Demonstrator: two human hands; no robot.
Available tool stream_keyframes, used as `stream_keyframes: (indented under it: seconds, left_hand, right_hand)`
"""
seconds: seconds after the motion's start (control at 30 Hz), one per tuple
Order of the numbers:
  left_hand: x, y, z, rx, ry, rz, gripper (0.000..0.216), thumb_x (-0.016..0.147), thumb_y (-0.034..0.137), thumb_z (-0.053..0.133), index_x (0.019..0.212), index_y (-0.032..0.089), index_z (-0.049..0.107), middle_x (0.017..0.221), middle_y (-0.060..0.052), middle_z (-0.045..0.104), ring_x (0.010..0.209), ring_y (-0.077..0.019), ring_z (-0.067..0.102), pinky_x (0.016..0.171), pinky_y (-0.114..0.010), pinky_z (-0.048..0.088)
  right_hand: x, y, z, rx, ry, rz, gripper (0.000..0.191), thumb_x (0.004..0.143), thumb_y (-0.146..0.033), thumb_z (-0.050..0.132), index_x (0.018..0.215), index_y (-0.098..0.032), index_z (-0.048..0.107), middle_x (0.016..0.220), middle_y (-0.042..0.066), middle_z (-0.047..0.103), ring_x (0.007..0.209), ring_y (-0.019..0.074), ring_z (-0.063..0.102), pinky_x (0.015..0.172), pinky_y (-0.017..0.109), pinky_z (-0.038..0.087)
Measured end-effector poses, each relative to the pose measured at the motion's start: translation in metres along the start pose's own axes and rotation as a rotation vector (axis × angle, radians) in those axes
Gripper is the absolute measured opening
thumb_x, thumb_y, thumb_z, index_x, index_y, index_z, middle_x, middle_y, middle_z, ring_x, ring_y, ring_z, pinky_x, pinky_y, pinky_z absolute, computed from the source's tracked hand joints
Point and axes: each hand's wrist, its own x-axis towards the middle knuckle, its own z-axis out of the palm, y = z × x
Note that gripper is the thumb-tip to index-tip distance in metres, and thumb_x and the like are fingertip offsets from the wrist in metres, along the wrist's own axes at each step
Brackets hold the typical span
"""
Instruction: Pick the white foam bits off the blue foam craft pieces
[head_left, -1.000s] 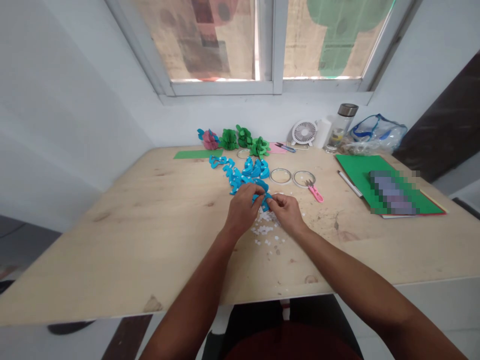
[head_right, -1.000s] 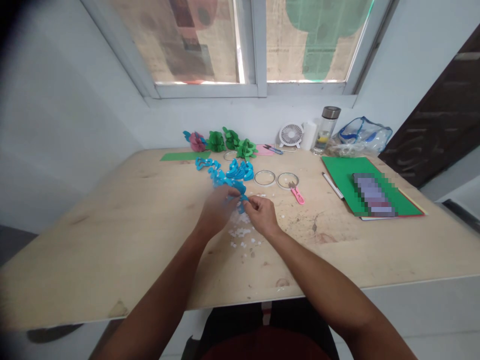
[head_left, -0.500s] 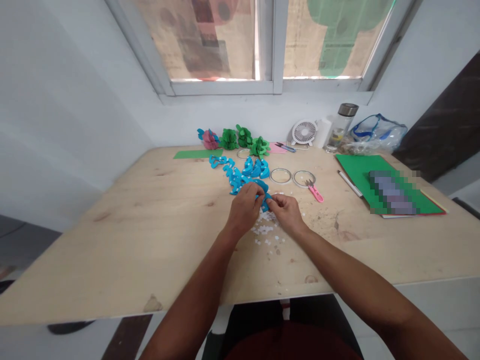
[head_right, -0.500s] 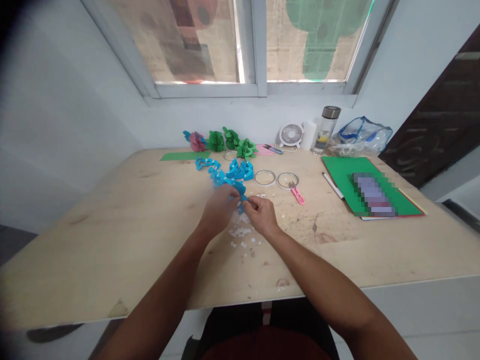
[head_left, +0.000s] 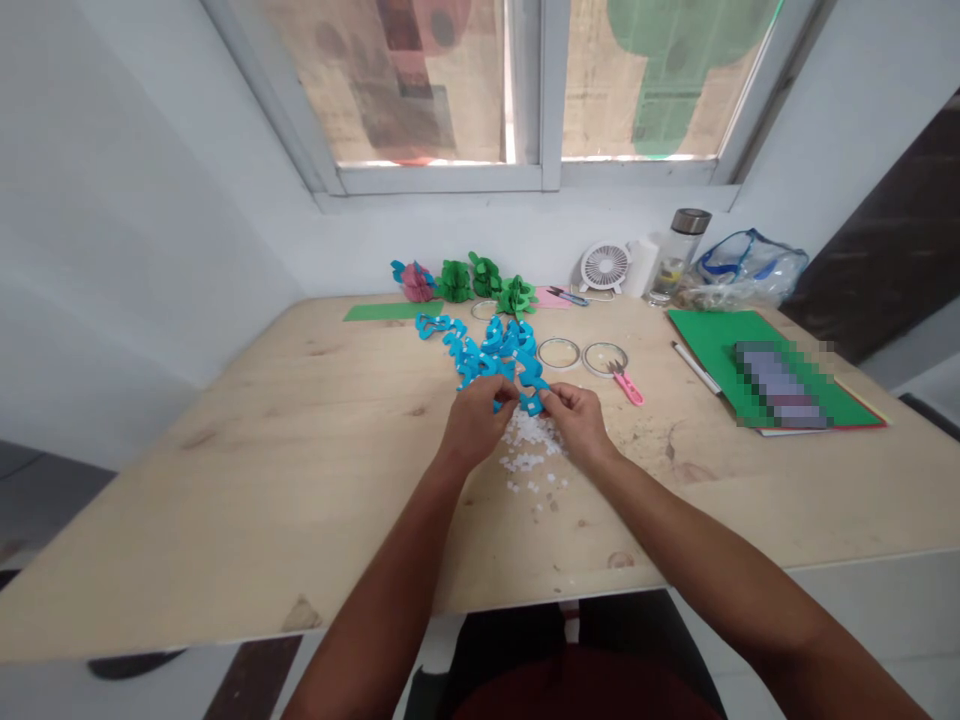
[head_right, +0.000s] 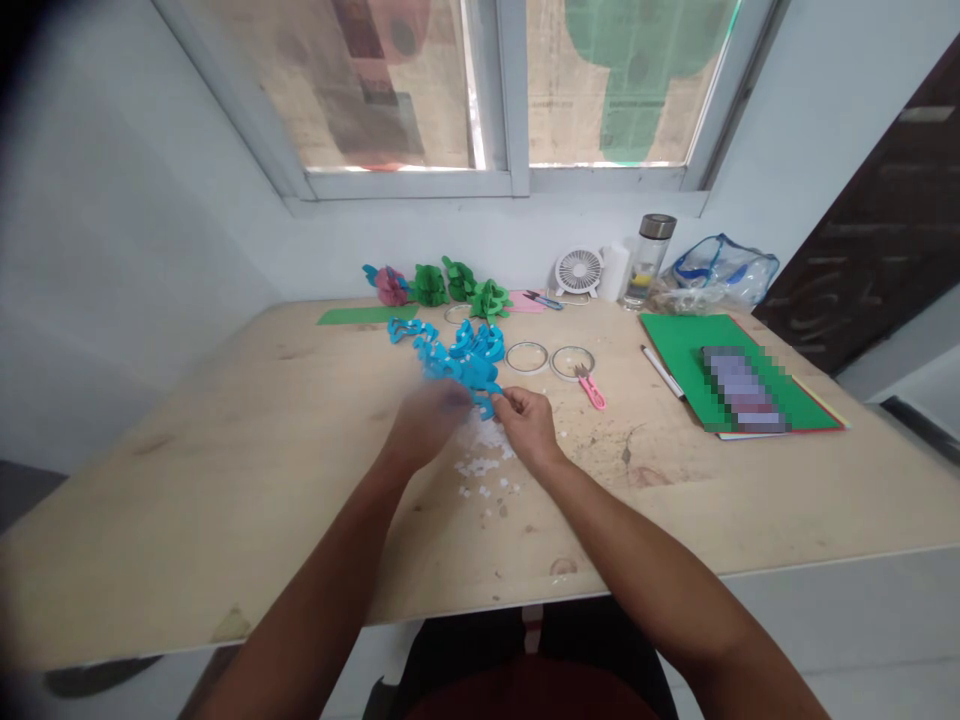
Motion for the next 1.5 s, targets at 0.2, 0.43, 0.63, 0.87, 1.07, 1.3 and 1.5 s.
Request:
stream_keyframes:
  seconds: [0.2,0.43,0.63,0.87,1.07,1.3,1.5]
  left_hand:
    - [0.000,0.004,-0.003,0.000,-0.003,-0.087,0.008,0.075,0.021,0.055,0.070,0.020,0.062,0.069,0.001,0.067,0.066,-0.0160,0.061,0.064,-0.027,0.045]
    - [-0.001,0.008,0.002,-0.116,0.074,0.046,0.007,0.074,0.017,0.059,0.075,0.020,0.064,0.076,0.001,0.068,0.069,-0.0134,0.061,0.066,-0.024,0.048]
    - [-0.003,0.006,0.013,0.023,0.113,0.211,0.008,0.077,0.014,0.060,0.080,0.020,0.065,0.079,-0.002,0.067,0.081,-0.0165,0.060,0.076,-0.028,0.047]
    - [-0.002,0.005,0.016,0.229,0.174,0.409,0.012,0.084,0.019,0.054,0.079,0.019,0.065,0.075,-0.004,0.065,0.083,-0.0199,0.058,0.076,-0.033,0.045]
    - [-0.001,0.007,0.013,0.263,0.148,0.478,0.017,0.085,0.017,0.051,0.075,0.019,0.064,0.073,-0.004,0.064,0.079,-0.0194,0.056,0.073,-0.033,0.043]
    - [0.000,0.004,0.011,0.235,0.027,0.413,0.019,0.087,0.019,0.048,0.071,0.021,0.059,0.076,-0.003,0.063,0.079,-0.0190,0.054,0.075,-0.032,0.042]
    - [0.000,0.000,0.012,0.147,-0.038,0.268,0.012,0.082,0.015,0.051,0.074,0.021,0.056,0.079,-0.003,0.062,0.084,-0.0194,0.056,0.076,-0.032,0.044]
  right_hand:
    - [-0.001,0.000,0.000,0.002,0.032,-0.009,0.030,0.073,-0.043,0.059,0.065,-0.014,0.063,0.056,0.001,0.058,0.049,0.0109,0.047,0.048,0.022,0.033]
    - [-0.001,-0.006,0.000,-0.001,0.037,-0.016,0.030,0.073,-0.044,0.059,0.065,-0.015,0.063,0.055,0.001,0.057,0.051,0.0119,0.048,0.049,0.023,0.034]
    - [0.000,-0.003,0.000,-0.025,0.051,-0.059,0.030,0.073,-0.043,0.058,0.062,-0.015,0.061,0.053,-0.001,0.052,0.049,0.0103,0.043,0.049,0.023,0.032]
    - [0.001,-0.001,-0.001,-0.059,0.065,-0.046,0.032,0.073,-0.045,0.058,0.061,-0.015,0.061,0.053,-0.002,0.050,0.049,0.0101,0.041,0.048,0.023,0.031]
    - [0.001,0.001,-0.001,-0.074,0.056,-0.022,0.032,0.072,-0.045,0.058,0.060,-0.015,0.060,0.052,-0.002,0.051,0.048,0.0102,0.042,0.047,0.023,0.031]
    - [0.000,0.003,-0.001,-0.108,0.025,-0.023,0.031,0.072,-0.044,0.058,0.060,-0.015,0.061,0.053,-0.001,0.054,0.049,0.0104,0.044,0.048,0.023,0.032]
    - [0.000,0.000,-0.001,-0.089,0.029,-0.011,0.031,0.072,-0.045,0.058,0.061,-0.016,0.062,0.054,-0.001,0.055,0.050,0.0110,0.045,0.049,0.023,0.032]
